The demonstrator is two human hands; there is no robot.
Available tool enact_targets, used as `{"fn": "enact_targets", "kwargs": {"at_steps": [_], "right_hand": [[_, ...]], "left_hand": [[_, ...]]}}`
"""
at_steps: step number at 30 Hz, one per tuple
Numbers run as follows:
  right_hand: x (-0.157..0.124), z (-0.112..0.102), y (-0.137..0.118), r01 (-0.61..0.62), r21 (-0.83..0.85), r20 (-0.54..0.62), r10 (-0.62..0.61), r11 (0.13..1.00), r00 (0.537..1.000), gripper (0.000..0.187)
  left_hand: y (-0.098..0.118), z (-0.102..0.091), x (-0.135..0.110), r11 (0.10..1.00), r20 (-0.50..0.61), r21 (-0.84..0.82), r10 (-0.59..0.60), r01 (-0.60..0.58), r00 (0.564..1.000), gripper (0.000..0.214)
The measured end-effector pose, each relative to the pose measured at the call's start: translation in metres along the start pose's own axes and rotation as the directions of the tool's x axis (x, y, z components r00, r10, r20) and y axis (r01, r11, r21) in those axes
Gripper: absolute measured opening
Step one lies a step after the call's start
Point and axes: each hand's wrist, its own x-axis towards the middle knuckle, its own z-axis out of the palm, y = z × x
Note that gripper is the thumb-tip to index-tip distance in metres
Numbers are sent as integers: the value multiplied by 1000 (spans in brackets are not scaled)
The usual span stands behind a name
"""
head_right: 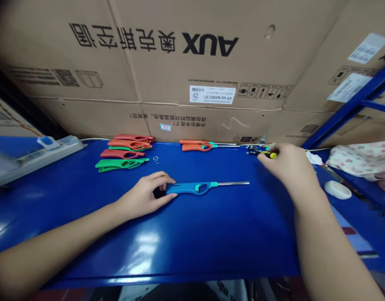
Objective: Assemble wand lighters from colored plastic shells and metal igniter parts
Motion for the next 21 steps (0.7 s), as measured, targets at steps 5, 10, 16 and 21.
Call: {"fn": "enact_targets", "kwargs": {"at_steps": [5, 10, 16, 21], "right_hand": [[-24, -15, -67, 384, 259, -323, -296, 886, 899, 15], [-41, 15, -124, 525, 616, -242, -494, 587, 835, 14], [-49, 42, -167, 518, 714, -186, -586, 471, 789, 19], [-49, 47, -181, 507, 727, -183, -581, 463, 793, 20]], "left_hand": [[0, 1, -1, 999, -7, -26, 26, -26, 1000, 23], [2, 4, -3, 997, 2, -58, 47, -47, 999, 30], [2, 6, -6, 994, -2, -86, 74, -74, 997, 32], [0, 8, -8, 993, 0, -93, 73, -73, 997, 35]]}}
